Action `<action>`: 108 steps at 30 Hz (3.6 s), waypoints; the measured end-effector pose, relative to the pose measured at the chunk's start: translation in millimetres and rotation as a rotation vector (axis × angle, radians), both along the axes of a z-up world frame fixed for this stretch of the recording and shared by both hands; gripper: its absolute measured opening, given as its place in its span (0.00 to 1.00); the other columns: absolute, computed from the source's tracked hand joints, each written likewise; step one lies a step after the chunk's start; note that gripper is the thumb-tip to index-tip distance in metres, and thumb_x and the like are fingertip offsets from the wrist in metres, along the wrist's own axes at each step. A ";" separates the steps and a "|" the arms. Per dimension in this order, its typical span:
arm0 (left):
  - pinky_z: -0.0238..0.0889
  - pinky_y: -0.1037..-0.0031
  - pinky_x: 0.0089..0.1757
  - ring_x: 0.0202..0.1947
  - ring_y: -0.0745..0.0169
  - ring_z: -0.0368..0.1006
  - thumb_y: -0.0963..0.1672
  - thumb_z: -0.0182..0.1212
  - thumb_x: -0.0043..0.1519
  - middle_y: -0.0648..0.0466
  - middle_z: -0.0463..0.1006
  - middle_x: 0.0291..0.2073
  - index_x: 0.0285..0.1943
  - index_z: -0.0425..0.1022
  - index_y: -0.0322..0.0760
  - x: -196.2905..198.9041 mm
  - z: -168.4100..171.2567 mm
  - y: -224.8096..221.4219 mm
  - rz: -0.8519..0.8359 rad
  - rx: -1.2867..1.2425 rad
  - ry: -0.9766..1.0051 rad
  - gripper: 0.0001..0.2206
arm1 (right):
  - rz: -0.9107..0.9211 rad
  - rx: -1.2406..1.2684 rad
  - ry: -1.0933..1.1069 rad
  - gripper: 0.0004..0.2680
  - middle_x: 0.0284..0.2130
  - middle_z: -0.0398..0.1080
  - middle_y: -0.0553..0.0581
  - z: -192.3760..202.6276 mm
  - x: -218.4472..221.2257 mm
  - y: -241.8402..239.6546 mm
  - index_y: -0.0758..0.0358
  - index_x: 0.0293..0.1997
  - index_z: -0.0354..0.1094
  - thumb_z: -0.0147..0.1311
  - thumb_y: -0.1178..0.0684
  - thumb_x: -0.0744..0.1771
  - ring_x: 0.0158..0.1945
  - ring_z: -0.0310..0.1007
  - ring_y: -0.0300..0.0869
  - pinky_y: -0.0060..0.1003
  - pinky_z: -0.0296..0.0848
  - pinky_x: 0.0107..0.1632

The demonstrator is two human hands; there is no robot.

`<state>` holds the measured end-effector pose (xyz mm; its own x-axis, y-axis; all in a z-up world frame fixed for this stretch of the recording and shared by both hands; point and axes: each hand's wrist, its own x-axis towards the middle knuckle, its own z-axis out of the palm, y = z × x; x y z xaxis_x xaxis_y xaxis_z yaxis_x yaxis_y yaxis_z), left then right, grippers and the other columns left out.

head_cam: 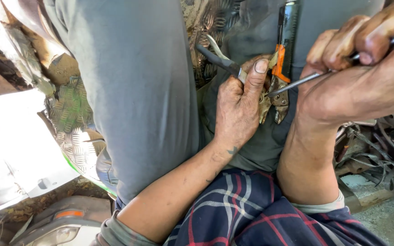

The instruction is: Repairing vehicle components using locking pliers, a screwdriver, and a utility knife

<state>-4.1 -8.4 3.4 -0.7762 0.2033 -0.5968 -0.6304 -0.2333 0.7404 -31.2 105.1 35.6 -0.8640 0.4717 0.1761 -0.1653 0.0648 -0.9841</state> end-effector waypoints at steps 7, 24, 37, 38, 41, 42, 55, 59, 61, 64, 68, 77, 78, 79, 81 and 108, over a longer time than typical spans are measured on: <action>0.57 0.77 0.27 0.25 0.73 0.61 0.53 0.47 0.67 0.59 0.72 0.27 0.59 0.77 0.32 4.0 5.9 -6.6 -0.105 -0.014 0.022 0.24 | 0.022 0.083 -0.031 0.06 0.34 0.54 0.64 -4.0 0.5 -30.8 0.58 0.60 0.62 0.50 0.51 0.78 0.30 0.50 0.45 0.42 0.58 0.31; 0.56 0.75 0.25 0.20 0.71 0.59 0.57 0.47 0.63 0.58 0.68 0.20 0.36 0.79 0.29 3.0 -2.0 1.1 0.076 -0.024 -0.065 0.27 | -0.016 0.053 0.173 0.13 0.24 0.44 0.55 -15.5 -12.0 17.1 0.61 0.33 0.50 0.43 0.45 0.72 0.19 0.38 0.39 0.40 0.49 0.23; 0.51 0.71 0.22 0.19 0.70 0.52 0.51 0.48 0.67 0.61 0.61 0.18 0.43 0.80 0.27 -4.6 8.9 -1.2 0.060 -0.098 0.033 0.22 | 0.213 -0.186 0.040 0.13 0.23 0.45 0.49 -9.4 1.4 15.2 0.54 0.34 0.50 0.46 0.41 0.72 0.19 0.38 0.35 0.37 0.47 0.26; 0.53 0.72 0.24 0.21 0.71 0.54 0.51 0.48 0.67 0.61 0.63 0.20 0.44 0.79 0.27 -4.1 8.7 -1.3 0.063 -0.087 0.039 0.22 | 0.243 -0.182 0.036 0.13 0.22 0.44 0.48 -11.8 0.9 16.4 0.53 0.34 0.49 0.44 0.40 0.72 0.19 0.36 0.34 0.37 0.45 0.24; 0.55 0.74 0.26 0.23 0.71 0.56 0.51 0.48 0.67 0.60 0.65 0.22 0.46 0.79 0.26 -3.3 7.3 0.3 0.061 -0.075 0.031 0.22 | 0.230 -0.191 -0.003 0.12 0.23 0.42 0.47 -11.2 -1.8 16.9 0.52 0.35 0.48 0.43 0.41 0.72 0.20 0.34 0.33 0.36 0.42 0.24; 0.55 0.75 0.26 0.23 0.71 0.57 0.51 0.49 0.67 0.60 0.66 0.22 0.47 0.79 0.26 -4.0 6.3 0.6 0.065 -0.075 0.025 0.22 | 0.197 -0.204 -0.031 0.11 0.25 0.41 0.47 -10.2 -4.2 16.1 0.52 0.36 0.48 0.44 0.43 0.73 0.21 0.34 0.33 0.36 0.39 0.25; 0.57 0.75 0.29 0.25 0.71 0.58 0.53 0.49 0.66 0.60 0.65 0.24 0.44 0.80 0.30 -2.0 2.3 2.6 0.050 -0.112 0.010 0.22 | 0.231 -0.422 -0.192 0.18 0.19 0.50 0.48 -28.4 -2.3 25.3 0.52 0.30 0.55 0.58 0.34 0.68 0.19 0.47 0.38 0.39 0.55 0.27; 0.55 0.75 0.28 0.24 0.72 0.57 0.52 0.49 0.66 0.60 0.64 0.23 0.42 0.75 0.32 -5.3 2.7 2.0 0.092 -0.120 0.037 0.19 | 0.270 -0.357 -0.064 0.16 0.21 0.55 0.49 -37.3 -2.6 20.9 0.54 0.33 0.57 0.50 0.33 0.69 0.19 0.51 0.39 0.39 0.59 0.26; 0.60 0.75 0.31 0.26 0.69 0.59 0.52 0.49 0.67 0.58 0.65 0.25 0.35 0.68 0.33 -2.2 6.1 -2.1 0.083 -0.156 0.112 0.18 | 0.183 -0.389 0.002 0.16 0.23 0.58 0.48 -38.1 1.2 18.7 0.55 0.33 0.59 0.50 0.34 0.68 0.20 0.54 0.41 0.40 0.59 0.26; 0.48 0.77 0.21 0.17 0.74 0.52 0.52 0.53 0.65 0.64 0.60 0.16 0.24 0.66 0.39 -4.3 2.8 -2.2 0.055 -0.146 0.026 0.19 | 0.115 -0.429 0.067 0.13 0.21 0.42 0.45 -37.8 -7.5 30.6 0.54 0.34 0.54 0.51 0.39 0.68 0.18 0.33 0.34 0.38 0.41 0.23; 0.61 0.76 0.38 0.33 0.69 0.63 0.50 0.52 0.67 0.56 0.70 0.34 0.50 0.74 0.31 0.0 -1.2 -0.3 0.074 -0.145 0.105 0.17 | 0.045 -0.601 0.104 0.12 0.23 0.44 0.46 -39.1 -9.7 50.2 0.56 0.30 0.53 0.51 0.45 0.68 0.19 0.31 0.32 0.37 0.33 0.24; 0.66 0.76 0.46 0.40 0.67 0.71 0.43 0.54 0.68 0.54 0.78 0.41 0.53 0.78 0.24 -0.5 1.7 -4.4 0.072 -0.040 0.142 0.14 | 0.338 -0.744 -0.052 0.05 0.30 0.49 0.35 -40.7 11.9 104.7 0.48 0.43 0.54 0.40 0.44 0.73 0.25 0.36 0.22 0.22 0.38 0.27; 0.65 0.77 0.45 0.39 0.69 0.69 0.43 0.55 0.68 0.55 0.76 0.38 0.54 0.78 0.23 -0.1 1.6 -4.8 0.082 -0.007 0.106 0.14 | 0.367 -0.651 -0.226 0.09 0.31 0.49 0.32 -36.6 17.8 114.3 0.48 0.51 0.59 0.41 0.39 0.74 0.24 0.40 0.19 0.17 0.41 0.25; 0.65 0.77 0.45 0.39 0.69 0.69 0.43 0.55 0.68 0.55 0.76 0.38 0.54 0.78 0.23 0.0 3.1 -7.2 0.087 -0.011 0.108 0.14 | 0.372 -0.654 -0.225 0.09 0.31 0.49 0.32 -19.6 18.3 100.3 0.48 0.51 0.59 0.41 0.39 0.74 0.24 0.40 0.19 0.17 0.41 0.25; 0.68 0.76 0.46 0.40 0.66 0.73 0.42 0.54 0.66 0.51 0.80 0.42 0.61 0.74 0.24 0.3 4.4 -11.1 0.014 -0.034 0.119 0.17 | 0.312 -0.461 -0.490 0.08 0.28 0.54 0.34 15.6 21.1 72.9 0.39 0.62 0.63 0.49 0.42 0.75 0.19 0.40 0.22 0.21 0.37 0.21; 0.70 0.62 0.34 0.34 0.46 0.81 0.44 0.57 0.62 0.49 0.85 0.38 0.57 0.74 0.34 -7.9 40.0 -34.6 -0.531 -0.073 0.576 0.15 | -0.020 -0.172 -0.317 0.12 0.33 0.72 0.60 33.1 41.2 4.0 0.62 0.61 0.60 0.44 0.56 0.70 0.18 0.52 0.32 0.23 0.48 0.21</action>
<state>-12.0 -43.0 43.4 -0.7773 0.6094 -0.1563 -0.1565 0.0533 0.9862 10.0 109.1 68.7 -0.8532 0.4885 -0.1830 0.1500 -0.1061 -0.9830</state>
